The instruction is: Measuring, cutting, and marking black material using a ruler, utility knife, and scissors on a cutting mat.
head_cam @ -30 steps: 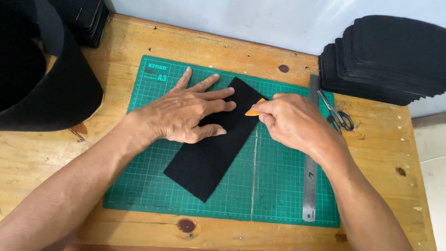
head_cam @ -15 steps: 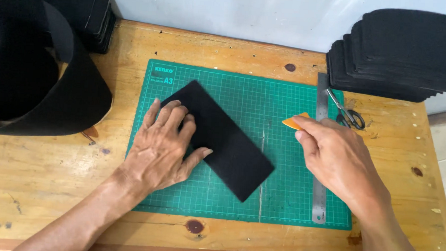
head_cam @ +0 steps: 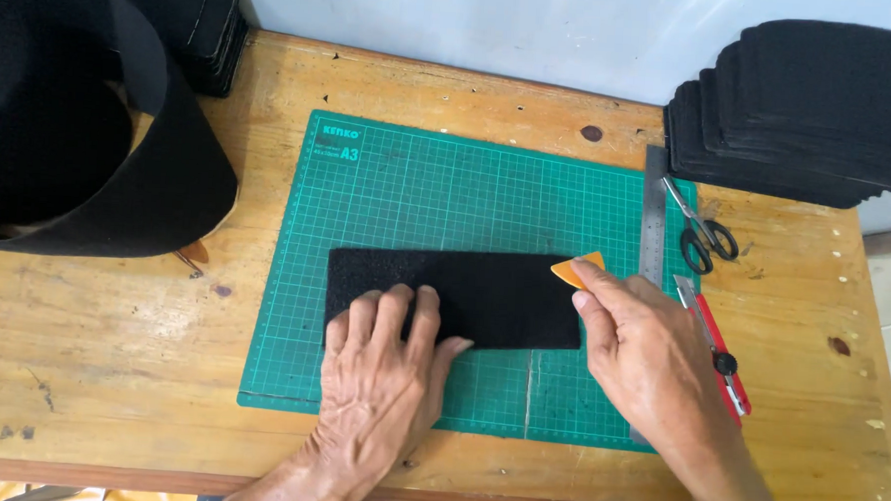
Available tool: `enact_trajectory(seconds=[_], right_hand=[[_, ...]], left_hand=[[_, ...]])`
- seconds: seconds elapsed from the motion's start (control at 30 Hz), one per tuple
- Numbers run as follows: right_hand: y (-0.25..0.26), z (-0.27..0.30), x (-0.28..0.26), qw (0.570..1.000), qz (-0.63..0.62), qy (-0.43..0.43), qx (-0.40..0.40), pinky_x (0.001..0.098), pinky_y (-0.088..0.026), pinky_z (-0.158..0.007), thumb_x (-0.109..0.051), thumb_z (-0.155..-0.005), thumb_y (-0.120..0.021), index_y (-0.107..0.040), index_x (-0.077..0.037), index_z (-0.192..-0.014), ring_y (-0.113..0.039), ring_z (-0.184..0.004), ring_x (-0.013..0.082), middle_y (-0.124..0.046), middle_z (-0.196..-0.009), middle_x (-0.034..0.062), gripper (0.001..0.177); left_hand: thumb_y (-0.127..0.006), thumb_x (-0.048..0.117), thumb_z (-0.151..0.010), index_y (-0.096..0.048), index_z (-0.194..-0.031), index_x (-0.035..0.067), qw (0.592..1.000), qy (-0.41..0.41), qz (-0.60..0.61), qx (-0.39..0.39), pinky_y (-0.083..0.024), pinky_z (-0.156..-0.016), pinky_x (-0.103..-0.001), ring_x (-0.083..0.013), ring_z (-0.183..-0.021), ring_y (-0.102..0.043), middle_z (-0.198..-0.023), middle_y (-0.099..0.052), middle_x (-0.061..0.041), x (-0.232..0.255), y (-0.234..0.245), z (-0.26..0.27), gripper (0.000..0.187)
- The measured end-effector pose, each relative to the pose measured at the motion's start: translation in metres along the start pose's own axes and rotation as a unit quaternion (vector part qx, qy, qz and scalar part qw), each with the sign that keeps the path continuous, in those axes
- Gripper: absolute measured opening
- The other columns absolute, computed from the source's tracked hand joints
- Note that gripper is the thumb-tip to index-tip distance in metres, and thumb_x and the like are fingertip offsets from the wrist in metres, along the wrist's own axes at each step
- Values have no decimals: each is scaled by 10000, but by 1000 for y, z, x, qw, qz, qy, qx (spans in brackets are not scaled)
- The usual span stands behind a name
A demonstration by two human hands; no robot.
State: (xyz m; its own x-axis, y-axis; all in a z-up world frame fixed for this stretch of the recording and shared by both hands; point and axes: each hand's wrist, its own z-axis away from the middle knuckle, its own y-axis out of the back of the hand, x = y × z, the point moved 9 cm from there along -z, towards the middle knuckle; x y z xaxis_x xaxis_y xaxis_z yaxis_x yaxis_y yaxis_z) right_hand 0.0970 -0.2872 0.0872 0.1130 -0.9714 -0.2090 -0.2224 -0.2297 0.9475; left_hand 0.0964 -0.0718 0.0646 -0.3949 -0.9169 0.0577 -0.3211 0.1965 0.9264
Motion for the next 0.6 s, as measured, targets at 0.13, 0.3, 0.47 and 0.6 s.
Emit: enact_trajectory(seconds=[0.13,0.3,0.47,0.6], right_hand=[[-9,-2,-28,997,-61,-19,-41,448,-542,-576,-192,-983,-625,-693,-121,-1348,-621,-601,269,-647,-768,84,378],[-31,-9,-84,989,-107,-7,-98,488,-545,-524,-154,-985,-574,-644,-117,-1386,-631,-566,324,-602,-813,102,409],[-47,-19,-141,991,-71,53,-98,554,-515,-460,-159,-967,-598,-639,-123,-1353,-632,-550,410,-582,-793,125,389],[-69,-22,-157,985,-58,27,-162,568,-545,-470,-151,-970,-548,-590,-118,-1423,-655,-544,442,-592,-833,172,457]], left_hand=[[-542,578,-992,-607,-1337,97,994,-53,86,37,-456,-1014,-487,-364,-1267,-562,-1400,-574,-170,1,13,22,596],[-445,631,-992,-497,-1499,124,993,-32,112,0,-342,-1176,-563,-429,-1442,-438,-1573,-437,-243,-9,2,50,719],[-321,682,-996,-287,-1617,36,992,-29,120,-35,-195,-1262,-492,-370,-1557,-275,-1663,-333,-196,8,-4,61,897],[-401,553,-967,-334,-1598,25,987,-23,153,-34,-234,-1231,-528,-436,-1530,-294,-1645,-337,-246,11,-8,64,825]])
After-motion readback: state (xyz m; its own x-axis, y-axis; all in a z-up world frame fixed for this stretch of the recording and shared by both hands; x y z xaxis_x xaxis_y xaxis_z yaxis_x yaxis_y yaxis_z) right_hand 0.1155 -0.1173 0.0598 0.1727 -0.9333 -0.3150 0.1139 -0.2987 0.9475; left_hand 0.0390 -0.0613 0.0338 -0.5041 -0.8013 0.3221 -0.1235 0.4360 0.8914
